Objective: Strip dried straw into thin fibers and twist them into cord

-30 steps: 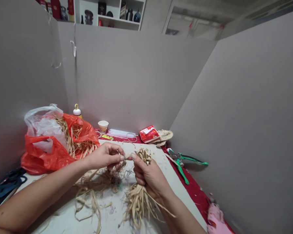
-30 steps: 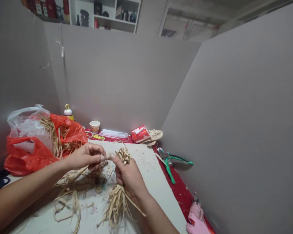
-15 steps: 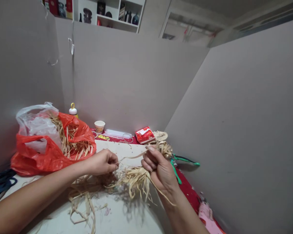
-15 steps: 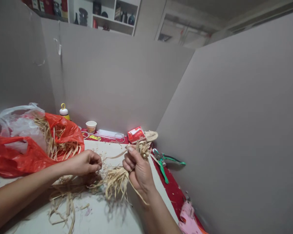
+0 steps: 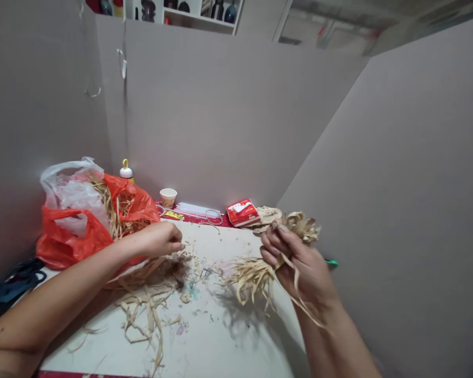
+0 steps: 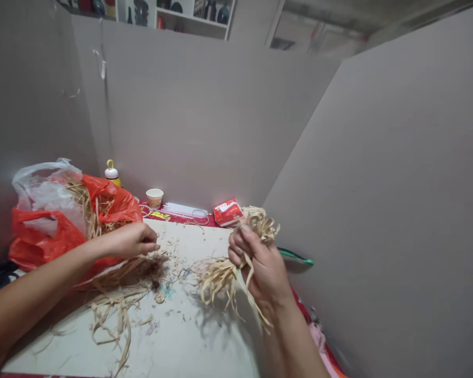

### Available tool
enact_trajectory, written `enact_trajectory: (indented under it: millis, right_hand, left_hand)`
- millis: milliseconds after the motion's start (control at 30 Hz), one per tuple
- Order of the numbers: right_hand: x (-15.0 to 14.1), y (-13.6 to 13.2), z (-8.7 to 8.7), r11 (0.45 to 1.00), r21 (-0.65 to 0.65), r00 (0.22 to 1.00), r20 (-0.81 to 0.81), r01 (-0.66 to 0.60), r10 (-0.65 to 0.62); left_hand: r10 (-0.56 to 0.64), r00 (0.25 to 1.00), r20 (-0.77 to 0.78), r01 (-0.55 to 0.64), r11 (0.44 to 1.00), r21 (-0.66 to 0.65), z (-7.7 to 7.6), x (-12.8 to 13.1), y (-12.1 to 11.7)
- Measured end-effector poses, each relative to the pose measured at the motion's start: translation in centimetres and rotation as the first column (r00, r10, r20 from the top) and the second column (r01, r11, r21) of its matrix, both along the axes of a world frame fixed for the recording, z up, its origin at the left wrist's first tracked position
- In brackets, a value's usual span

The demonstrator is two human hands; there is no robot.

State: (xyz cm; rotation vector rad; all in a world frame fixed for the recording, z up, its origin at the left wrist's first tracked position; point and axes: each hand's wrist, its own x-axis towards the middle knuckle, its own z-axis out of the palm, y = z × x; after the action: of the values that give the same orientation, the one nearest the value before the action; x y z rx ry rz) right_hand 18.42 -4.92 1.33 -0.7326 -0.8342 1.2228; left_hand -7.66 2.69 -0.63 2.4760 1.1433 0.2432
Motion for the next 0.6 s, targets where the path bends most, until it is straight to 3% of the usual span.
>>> enact_trajectory:
  millis: [133, 200, 333, 400, 500, 600]
  right_hand:
    - [0.9, -0.5, 0.2, 1.000, 0.017, 0.992, 0.126, 0.019, -0.021]
    - [0.9, -0.6, 0.1, 1.000, 0.000, 0.991, 0.132, 0.015, -0.015]
    - [0.3, -0.3, -0.3, 0.999, -0.024, 0.993, 0.112, 0.043, -0.040]
    - [-0.2, -0.1, -0.6, 0.998, -0.056, 0.994, 0.103, 0.025, -0.019]
    - [-0.7, 0.2, -0.9, 0.991, -0.125, 0.995, 0.081, -0.050, 0.061]
    - [-0.9, 0.3, -1.3, 0.981, -0.162, 0.986, 0.110, -0.104, 0.122]
  left_hand:
    - [0.032, 0.999, 0.031, -0.029, 0.996, -0.078, 1.8, -1.2, 0.3]
    - [0.035, 0.998, -0.053, -0.040, 0.995, -0.096, 1.7, -1.7, 0.1]
    - [0.070, 0.932, -0.355, -0.072, 0.997, 0.009, -1.0, -2.2, -0.8]
    - [0.111, 0.894, -0.434, -0.102, 0.994, 0.045, -2.6, -2.5, -1.4]
    - [0.173, 0.912, -0.371, -0.161, 0.985, 0.062, -2.9, -3.1, -2.0]
    - [0.082, 0.984, -0.158, -0.099, 0.990, -0.101, -0.8, -4.2, -2.1]
